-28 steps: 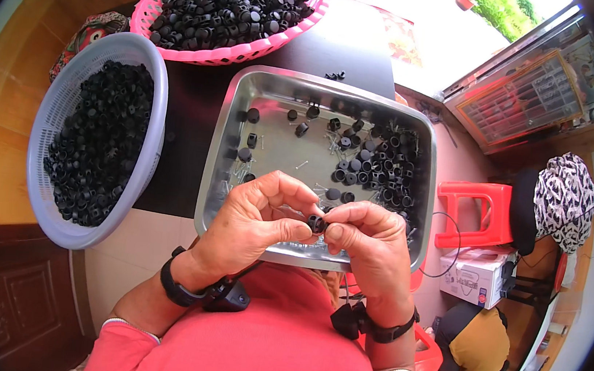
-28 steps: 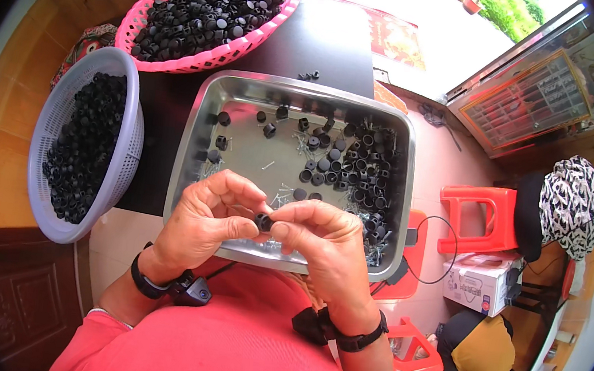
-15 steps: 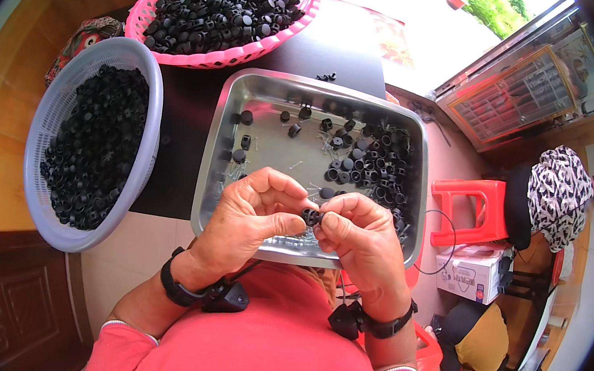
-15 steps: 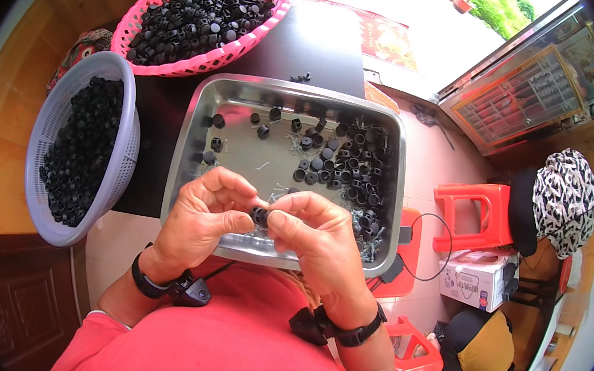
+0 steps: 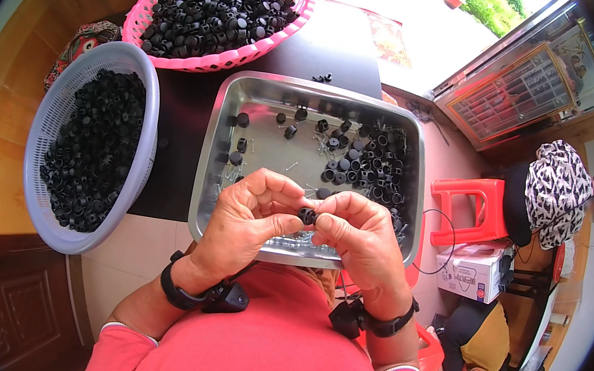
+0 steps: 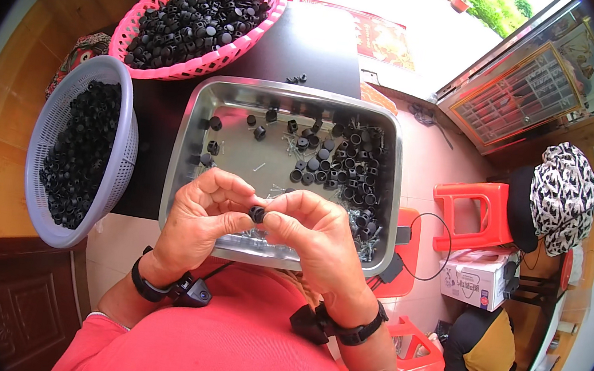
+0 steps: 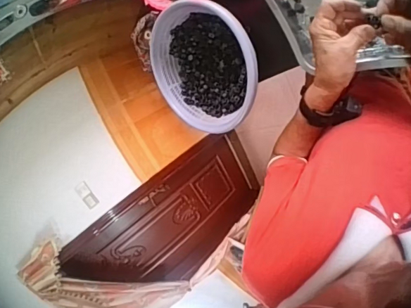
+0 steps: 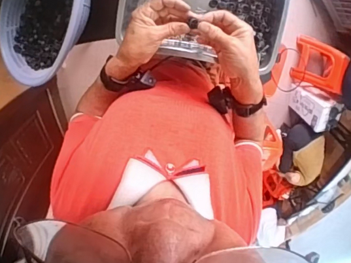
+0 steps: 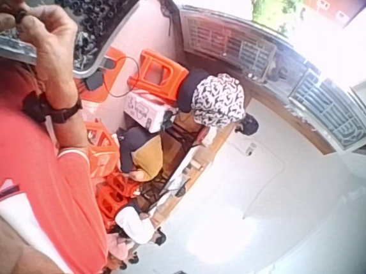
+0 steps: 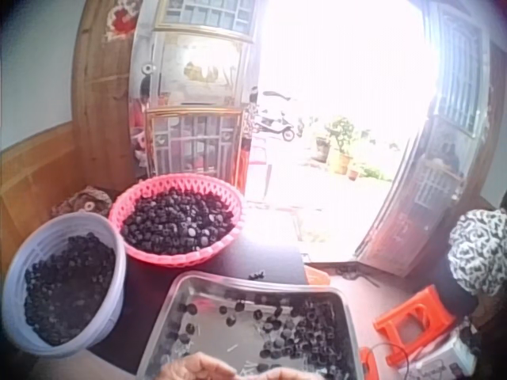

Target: Manually assembling or sorting small black plastic mechanical components from a tray.

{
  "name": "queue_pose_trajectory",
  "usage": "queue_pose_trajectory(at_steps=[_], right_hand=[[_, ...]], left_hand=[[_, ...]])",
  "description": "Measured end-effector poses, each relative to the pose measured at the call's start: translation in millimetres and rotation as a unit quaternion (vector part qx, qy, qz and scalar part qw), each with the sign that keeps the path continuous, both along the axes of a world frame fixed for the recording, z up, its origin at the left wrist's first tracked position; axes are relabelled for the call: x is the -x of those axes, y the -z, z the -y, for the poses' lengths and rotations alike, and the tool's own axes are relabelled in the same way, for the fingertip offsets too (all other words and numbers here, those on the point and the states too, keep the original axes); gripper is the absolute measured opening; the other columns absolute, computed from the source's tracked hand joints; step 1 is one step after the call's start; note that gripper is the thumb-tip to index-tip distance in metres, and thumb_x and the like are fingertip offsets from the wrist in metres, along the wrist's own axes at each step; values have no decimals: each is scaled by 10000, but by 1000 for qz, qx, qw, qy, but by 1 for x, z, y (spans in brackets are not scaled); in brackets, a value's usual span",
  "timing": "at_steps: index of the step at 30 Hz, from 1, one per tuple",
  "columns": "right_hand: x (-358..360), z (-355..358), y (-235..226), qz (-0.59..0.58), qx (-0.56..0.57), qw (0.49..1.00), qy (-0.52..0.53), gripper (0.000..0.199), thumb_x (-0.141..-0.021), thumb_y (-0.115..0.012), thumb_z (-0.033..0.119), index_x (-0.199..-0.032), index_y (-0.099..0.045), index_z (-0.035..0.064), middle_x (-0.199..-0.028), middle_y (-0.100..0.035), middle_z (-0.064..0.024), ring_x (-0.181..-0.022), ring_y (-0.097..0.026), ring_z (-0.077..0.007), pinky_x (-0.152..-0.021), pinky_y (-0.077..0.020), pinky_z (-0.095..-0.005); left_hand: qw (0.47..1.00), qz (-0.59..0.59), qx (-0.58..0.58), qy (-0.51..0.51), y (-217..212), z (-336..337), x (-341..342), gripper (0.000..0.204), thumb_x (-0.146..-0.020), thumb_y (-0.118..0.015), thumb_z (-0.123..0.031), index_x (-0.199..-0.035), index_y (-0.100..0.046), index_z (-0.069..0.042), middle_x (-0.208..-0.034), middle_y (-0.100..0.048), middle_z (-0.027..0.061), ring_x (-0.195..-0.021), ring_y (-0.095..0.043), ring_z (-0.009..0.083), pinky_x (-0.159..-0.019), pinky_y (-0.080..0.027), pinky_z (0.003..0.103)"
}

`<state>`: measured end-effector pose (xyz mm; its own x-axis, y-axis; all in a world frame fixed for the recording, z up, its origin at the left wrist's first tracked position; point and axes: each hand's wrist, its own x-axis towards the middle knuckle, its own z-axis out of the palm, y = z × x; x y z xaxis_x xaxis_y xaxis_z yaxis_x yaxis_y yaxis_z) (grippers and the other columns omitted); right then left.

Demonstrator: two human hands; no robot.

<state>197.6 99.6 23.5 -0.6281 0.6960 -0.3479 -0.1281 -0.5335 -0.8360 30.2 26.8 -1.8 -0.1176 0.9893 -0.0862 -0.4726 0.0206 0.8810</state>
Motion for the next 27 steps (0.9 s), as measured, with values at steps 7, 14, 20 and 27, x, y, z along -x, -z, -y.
queue_pose_trajectory(at_steps=[7,14,20,27], right_hand=[[2,0,3,-37,68,997,3,154,-871,-665,96,-972,-601,0,-929,-638,-46,-812,-613,-100,-697,-507,-227],[5,5,5,-82,128,988,20,134,-882,-652,104,-945,-561,28,-924,-623,-66,-837,-625,-133,-715,-510,-252],[9,9,10,-102,116,987,39,140,-880,-652,99,-934,-549,20,-908,-614,-68,-828,-604,-141,-734,-502,-275],[12,17,12,-128,127,982,62,133,-879,-650,83,-943,-551,23,-906,-608,-64,-820,-592,-147,-756,-495,-275]], left_hand=[[1000,4,-10,-4,3,-1,0,256,-819,-641,82,-1034,-544,-16,-995,-652,98,-912,-634,140,-832,-535,282],[999,19,-18,-45,4,-1,-4,237,-823,-631,92,-1017,-545,-13,-987,-662,114,-894,-647,155,-809,-535,277],[997,-16,-34,-65,4,0,-6,242,-811,-633,107,-1005,-550,-10,-986,-665,117,-898,-646,156,-803,-539,275],[989,-72,-57,-117,3,3,-15,205,-814,-628,112,-973,-566,-2,-938,-656,84,-866,-644,131,-789,-530,257]])
